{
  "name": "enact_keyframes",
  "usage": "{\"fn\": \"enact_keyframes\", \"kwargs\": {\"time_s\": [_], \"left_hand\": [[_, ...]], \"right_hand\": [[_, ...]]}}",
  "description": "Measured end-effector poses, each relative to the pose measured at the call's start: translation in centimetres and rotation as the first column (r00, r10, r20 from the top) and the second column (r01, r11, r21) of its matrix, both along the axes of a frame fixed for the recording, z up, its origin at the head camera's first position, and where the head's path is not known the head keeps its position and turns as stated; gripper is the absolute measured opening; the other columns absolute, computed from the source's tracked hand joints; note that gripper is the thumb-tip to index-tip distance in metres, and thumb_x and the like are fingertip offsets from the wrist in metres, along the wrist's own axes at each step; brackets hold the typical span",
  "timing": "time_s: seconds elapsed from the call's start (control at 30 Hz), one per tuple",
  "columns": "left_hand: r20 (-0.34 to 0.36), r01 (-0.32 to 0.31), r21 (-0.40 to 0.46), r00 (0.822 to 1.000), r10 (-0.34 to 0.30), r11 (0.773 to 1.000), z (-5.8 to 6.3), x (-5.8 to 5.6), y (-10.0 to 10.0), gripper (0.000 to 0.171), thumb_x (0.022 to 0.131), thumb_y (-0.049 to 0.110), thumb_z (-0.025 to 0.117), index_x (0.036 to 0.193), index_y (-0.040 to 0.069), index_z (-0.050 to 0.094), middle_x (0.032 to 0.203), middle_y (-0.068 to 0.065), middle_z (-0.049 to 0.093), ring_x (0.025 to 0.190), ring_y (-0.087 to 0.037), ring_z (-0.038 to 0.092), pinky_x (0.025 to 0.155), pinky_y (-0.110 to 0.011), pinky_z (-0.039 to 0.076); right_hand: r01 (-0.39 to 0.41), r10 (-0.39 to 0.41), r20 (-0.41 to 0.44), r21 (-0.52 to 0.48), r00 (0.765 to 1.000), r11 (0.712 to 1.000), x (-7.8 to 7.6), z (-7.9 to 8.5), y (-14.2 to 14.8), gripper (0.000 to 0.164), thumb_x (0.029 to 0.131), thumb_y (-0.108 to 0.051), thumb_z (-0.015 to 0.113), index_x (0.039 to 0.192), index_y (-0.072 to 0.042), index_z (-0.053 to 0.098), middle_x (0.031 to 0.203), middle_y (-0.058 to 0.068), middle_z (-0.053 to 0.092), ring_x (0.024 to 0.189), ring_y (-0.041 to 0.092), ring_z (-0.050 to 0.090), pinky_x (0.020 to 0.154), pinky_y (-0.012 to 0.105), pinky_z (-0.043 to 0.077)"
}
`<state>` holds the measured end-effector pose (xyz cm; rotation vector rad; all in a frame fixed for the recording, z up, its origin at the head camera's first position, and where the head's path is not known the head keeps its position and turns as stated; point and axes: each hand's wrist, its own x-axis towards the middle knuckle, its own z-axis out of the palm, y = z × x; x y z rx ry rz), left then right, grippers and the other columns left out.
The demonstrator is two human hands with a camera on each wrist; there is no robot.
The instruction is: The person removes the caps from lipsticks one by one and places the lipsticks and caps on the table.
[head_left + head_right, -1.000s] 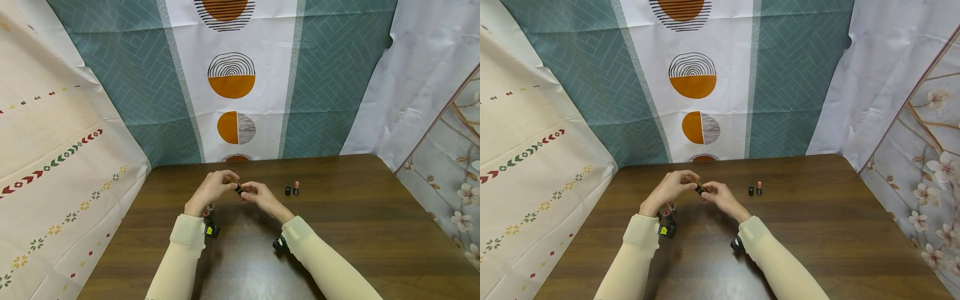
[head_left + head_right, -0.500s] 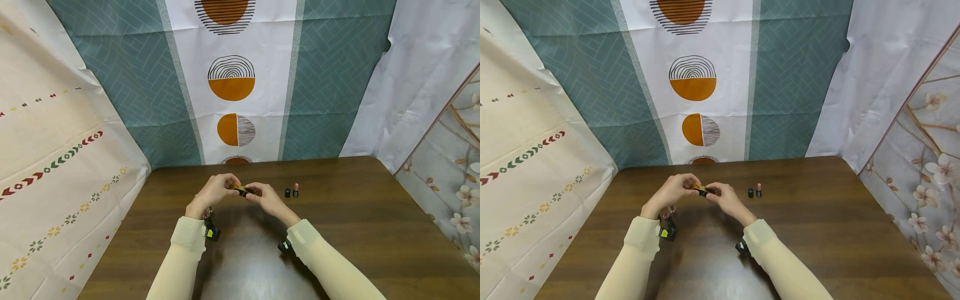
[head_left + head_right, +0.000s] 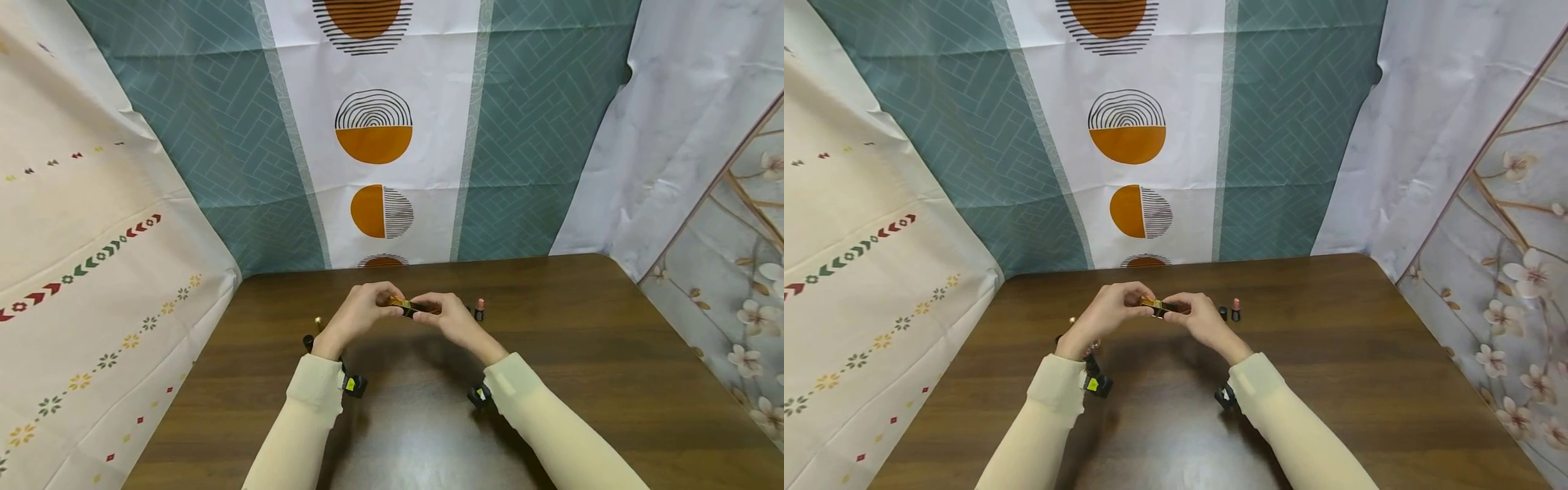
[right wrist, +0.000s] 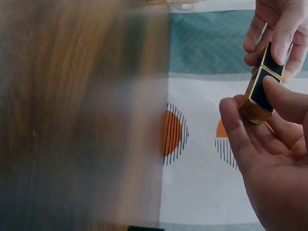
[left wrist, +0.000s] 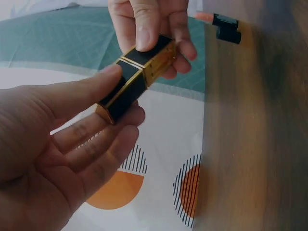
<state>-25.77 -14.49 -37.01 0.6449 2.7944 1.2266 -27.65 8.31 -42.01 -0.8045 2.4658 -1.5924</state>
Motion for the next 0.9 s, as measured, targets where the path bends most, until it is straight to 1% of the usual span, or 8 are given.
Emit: {"fn": "enact_keyframes", "kwargs": {"time_s": [0.1, 0.17, 0.27, 0.3, 0.33, 0.4, 0.63, 0.9], "left_hand": [[-0.017, 0.008, 0.02, 1.0, -0.008, 1.0, 0.0, 0.0, 0.3, 0.017, 0.093, 0.016, 0.079, 0.11, 0.015, 0.075, 0.096, 0.004, 0.077, 0.088, -0.013, 0.072, 0.085, -0.04, 0.057], [-0.018, 0.017, 0.03, 1.0, -0.016, 0.999, 0.2, 0.0, 0.5, 0.017, 0.093, 0.016, 0.079, 0.109, 0.015, 0.076, 0.096, 0.004, 0.077, 0.089, -0.016, 0.073, 0.086, -0.041, 0.057], [-0.029, -0.006, 0.033, 1.0, 0.007, 0.999, 0.6, 0.1, 0.4, 0.016, 0.092, 0.017, 0.08, 0.108, 0.016, 0.077, 0.095, 0.004, 0.077, 0.088, -0.016, 0.073, 0.085, -0.04, 0.057], [-0.034, -0.023, 0.035, 0.999, 0.024, 0.999, 0.7, 0.1, 0.3, 0.016, 0.092, 0.017, 0.08, 0.108, 0.016, 0.077, 0.094, 0.004, 0.077, 0.087, -0.016, 0.073, 0.084, -0.039, 0.056], [-0.041, -0.04, 0.039, 0.998, 0.042, 0.998, 0.9, 0.2, 0.2, 0.016, 0.092, 0.018, 0.08, 0.108, 0.017, 0.078, 0.093, 0.004, 0.076, 0.086, -0.017, 0.072, 0.083, -0.039, 0.056], [-0.06, -0.071, 0.045, 0.995, 0.074, 0.996, 1.0, 0.2, 0.0, 0.016, 0.092, 0.02, 0.08, 0.108, 0.019, 0.078, 0.092, 0.005, 0.075, 0.083, -0.018, 0.07, 0.08, -0.038, 0.055], [-0.096, -0.06, 0.073, 0.993, 0.067, 0.996, 1.1, -0.1, 0.5, 0.016, 0.096, 0.024, 0.077, 0.111, 0.019, 0.076, 0.098, 0.003, 0.074, 0.086, -0.019, 0.066, 0.079, -0.037, 0.054], [-0.145, -0.075, 0.126, 0.985, 0.094, 0.989, 0.4, -0.4, 1.8, 0.016, 0.095, 0.017, 0.077, 0.111, 0.015, 0.076, 0.106, 0.0, 0.073, 0.096, -0.018, 0.069, 0.086, -0.038, 0.057]], "right_hand": [[0.01, -0.009, -0.018, 0.024, 1.0, 1.0, -0.1, 0.4, 0.5, 0.032, 0.1, -0.012, 0.07, 0.131, -0.002, 0.069, 0.123, 0.015, 0.071, 0.109, 0.03, 0.071, 0.106, 0.047, 0.045], [0.031, -0.03, -0.027, 0.049, 0.999, 0.998, -0.1, 0.5, 0.9, 0.031, 0.099, -0.012, 0.071, 0.129, -0.005, 0.071, 0.119, 0.011, 0.073, 0.11, 0.03, 0.071, 0.112, 0.062, 0.012], [0.065, -0.062, -0.039, 0.08, 0.997, 0.995, -0.3, 0.4, 1.7, 0.03, 0.098, -0.011, 0.072, 0.128, -0.006, 0.071, 0.117, 0.01, 0.073, 0.108, 0.029, 0.072, 0.107, 0.064, 0.014], [0.071, -0.069, -0.035, 0.076, 0.997, 0.995, -0.3, 0.3, 1.9, 0.03, 0.098, -0.01, 0.072, 0.127, -0.004, 0.071, 0.117, 0.012, 0.073, 0.107, 0.028, 0.072, 0.111, 0.057, 0.022], [0.077, -0.075, -0.03, 0.068, 0.997, 0.995, -0.4, 0.2, 2.2, 0.03, 0.098, -0.008, 0.071, 0.127, -0.003, 0.071, 0.118, 0.013, 0.073, 0.106, 0.028, 0.072, 0.105, 0.048, 0.04], [0.078, -0.077, -0.014, 0.04, 0.997, 0.996, -0.5, 0.2, 2.7, 0.03, 0.098, -0.005, 0.07, 0.127, 0.001, 0.069, 0.118, 0.016, 0.071, 0.103, 0.028, 0.071, 0.091, 0.048, 0.056], [0.058, -0.058, -0.002, -0.02, 0.998, 0.998, -0.7, 0.6, 3.6, 0.031, 0.098, -0.005, 0.071, 0.127, 0.006, 0.068, 0.116, 0.02, 0.071, 0.1, 0.028, 0.07, 0.088, 0.047, 0.058], [0.084, -0.083, 0.046, -0.03, 0.996, 0.996, -0.7, 1.3, 4.7, 0.032, 0.095, -0.008, 0.076, 0.124, 0.001, 0.068, 0.115, 0.016, 0.072, 0.105, 0.027, 0.07, 0.085, 0.036, 0.055]]}}
